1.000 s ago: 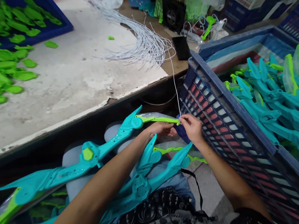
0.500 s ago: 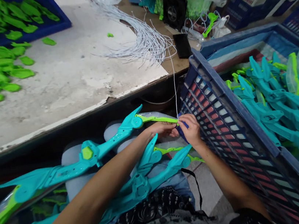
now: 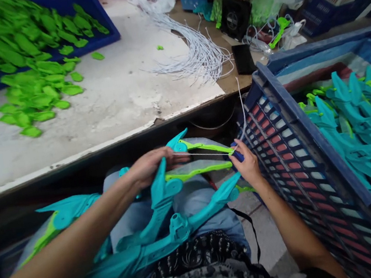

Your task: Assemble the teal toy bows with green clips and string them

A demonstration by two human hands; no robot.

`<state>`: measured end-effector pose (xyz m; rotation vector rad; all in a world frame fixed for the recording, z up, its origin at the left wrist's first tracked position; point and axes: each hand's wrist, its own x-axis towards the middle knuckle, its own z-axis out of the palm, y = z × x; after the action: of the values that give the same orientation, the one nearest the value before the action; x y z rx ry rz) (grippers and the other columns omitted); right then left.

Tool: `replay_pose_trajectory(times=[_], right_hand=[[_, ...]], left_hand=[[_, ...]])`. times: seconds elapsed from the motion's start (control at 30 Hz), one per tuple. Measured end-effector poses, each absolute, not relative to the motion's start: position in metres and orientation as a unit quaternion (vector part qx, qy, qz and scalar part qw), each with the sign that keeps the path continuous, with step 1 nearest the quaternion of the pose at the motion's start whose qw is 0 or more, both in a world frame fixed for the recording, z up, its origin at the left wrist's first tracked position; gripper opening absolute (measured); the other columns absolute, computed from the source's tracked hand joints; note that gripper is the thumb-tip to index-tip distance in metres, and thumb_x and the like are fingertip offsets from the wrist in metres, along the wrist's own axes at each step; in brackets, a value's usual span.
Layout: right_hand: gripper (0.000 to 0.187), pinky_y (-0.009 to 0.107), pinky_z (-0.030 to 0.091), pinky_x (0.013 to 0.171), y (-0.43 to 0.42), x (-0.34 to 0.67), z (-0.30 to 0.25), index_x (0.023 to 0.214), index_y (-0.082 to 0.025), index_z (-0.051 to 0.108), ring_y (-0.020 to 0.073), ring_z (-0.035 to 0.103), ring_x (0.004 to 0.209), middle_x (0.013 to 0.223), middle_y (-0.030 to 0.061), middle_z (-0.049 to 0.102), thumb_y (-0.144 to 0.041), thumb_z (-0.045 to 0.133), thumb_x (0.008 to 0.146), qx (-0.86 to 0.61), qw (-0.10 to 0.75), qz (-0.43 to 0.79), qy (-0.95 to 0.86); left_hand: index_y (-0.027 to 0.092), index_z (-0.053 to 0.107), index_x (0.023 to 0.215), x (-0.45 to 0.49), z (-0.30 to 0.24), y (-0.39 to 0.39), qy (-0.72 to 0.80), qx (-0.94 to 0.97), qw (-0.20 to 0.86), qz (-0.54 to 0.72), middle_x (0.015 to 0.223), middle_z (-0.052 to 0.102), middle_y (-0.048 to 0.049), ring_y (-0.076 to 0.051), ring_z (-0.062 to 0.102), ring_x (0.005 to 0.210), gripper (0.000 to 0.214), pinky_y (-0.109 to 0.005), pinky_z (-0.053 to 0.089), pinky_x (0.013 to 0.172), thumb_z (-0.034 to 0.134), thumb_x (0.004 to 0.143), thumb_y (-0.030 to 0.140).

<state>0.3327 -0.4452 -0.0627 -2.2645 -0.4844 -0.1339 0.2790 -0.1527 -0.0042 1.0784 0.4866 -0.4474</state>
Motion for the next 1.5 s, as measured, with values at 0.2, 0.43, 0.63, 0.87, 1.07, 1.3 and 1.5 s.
replay_pose_trajectory(times=[0.2,0.43,0.63,0.87,1.07,1.3,1.5], right_hand=[[0.065,0.036,0.055,0.089,-0.434,0.348,-0.057,0.139,-0.019,0.042,0.0207,0.07,0.094,0.1,0.0049,0.073,-0.032,0.062,0.079,-0.91,0.364,-0.047,-0.195],[0.065,0.034,0.056,0.085,-0.441,0.36,-0.043,0.139,-0.017,0.045,0.0213,0.071,0.091,0.1,0.0062,0.073,-0.032,0.061,0.077,-0.921,0.317,-0.032,-0.222],[0.068,0.032,0.056,0.08,-0.454,0.361,-0.055,0.139,-0.016,0.043,0.0222,0.071,0.089,0.099,0.0073,0.074,-0.036,0.06,0.076,-0.936,0.293,-0.017,-0.193],[0.058,0.039,0.055,0.077,-0.457,0.382,-0.046,0.131,-0.016,0.052,0.0255,0.069,0.083,0.094,0.0088,0.073,-0.041,0.055,0.079,-0.943,0.247,-0.073,-0.212],[0.025,0.044,0.049,0.09,-0.337,0.344,0.003,0.111,-0.023,0.063,0.0257,0.061,0.1,0.102,0.0093,0.068,-0.028,0.051,0.09,-0.817,0.272,-0.189,-0.473],[0.04,0.046,0.045,0.089,-0.174,0.252,-0.026,0.129,-0.019,0.055,0.0276,0.057,0.098,0.105,0.0143,0.064,-0.025,0.054,0.09,-0.683,0.059,0.105,-0.72],[0.063,0.029,0.043,0.077,-0.156,0.29,-0.008,0.144,-0.027,0.041,0.0199,0.06,0.087,0.105,0.0071,0.067,-0.017,0.053,0.082,-0.679,0.001,0.227,-0.698]], left_hand=[[0.016,0.052,0.071,0.261,-0.009,-0.178,0.304,0.455,0.822,-0.158,0.076,0.072,-0.0111,-0.022,0.071,0.073,0.003,-0.033,0.057,0.073,0.051,0.073,0.017],[0.017,0.051,0.067,0.273,-0.021,-0.223,0.266,0.575,0.774,-0.021,0.074,0.068,-0.0052,-0.016,0.064,0.073,0.013,-0.029,0.052,0.069,0.05,0.079,0.015],[0.014,0.057,0.062,0.248,0.077,-0.124,0.183,0.459,0.862,0.109,0.093,0.073,-0.0086,-0.022,0.065,0.099,0.013,-0.041,0.049,0.092,0.049,0.072,0.013],[0.017,0.055,0.053,0.146,0.13,-0.05,0.287,0.456,0.747,0.39,0.052,0.058,0.0061,-0.01,0.059,0.061,0.023,-0.033,0.05,0.087,0.045,0.071,0.01],[0.016,0.07,0.07,0.118,0.078,-0.098,0.345,0.449,0.796,0.213,0.068,0.072,-0.0046,-0.02,0.069,0.071,0.025,-0.033,0.053,0.077,0.084,0.053,0.027],[0.013,0.068,0.075,0.116,0.081,-0.111,0.298,0.404,0.845,0.184,0.065,0.07,-0.0054,-0.019,0.068,0.065,0.036,-0.029,0.054,0.069,0.089,0.054,0.033],[0.014,0.063,0.07,0.085,0.075,-0.085,0.333,0.397,0.794,0.318,0.051,0.056,0.004,-0.005,0.047,0.043,0.032,-0.019,0.045,0.051,0.083,0.061,0.037]])
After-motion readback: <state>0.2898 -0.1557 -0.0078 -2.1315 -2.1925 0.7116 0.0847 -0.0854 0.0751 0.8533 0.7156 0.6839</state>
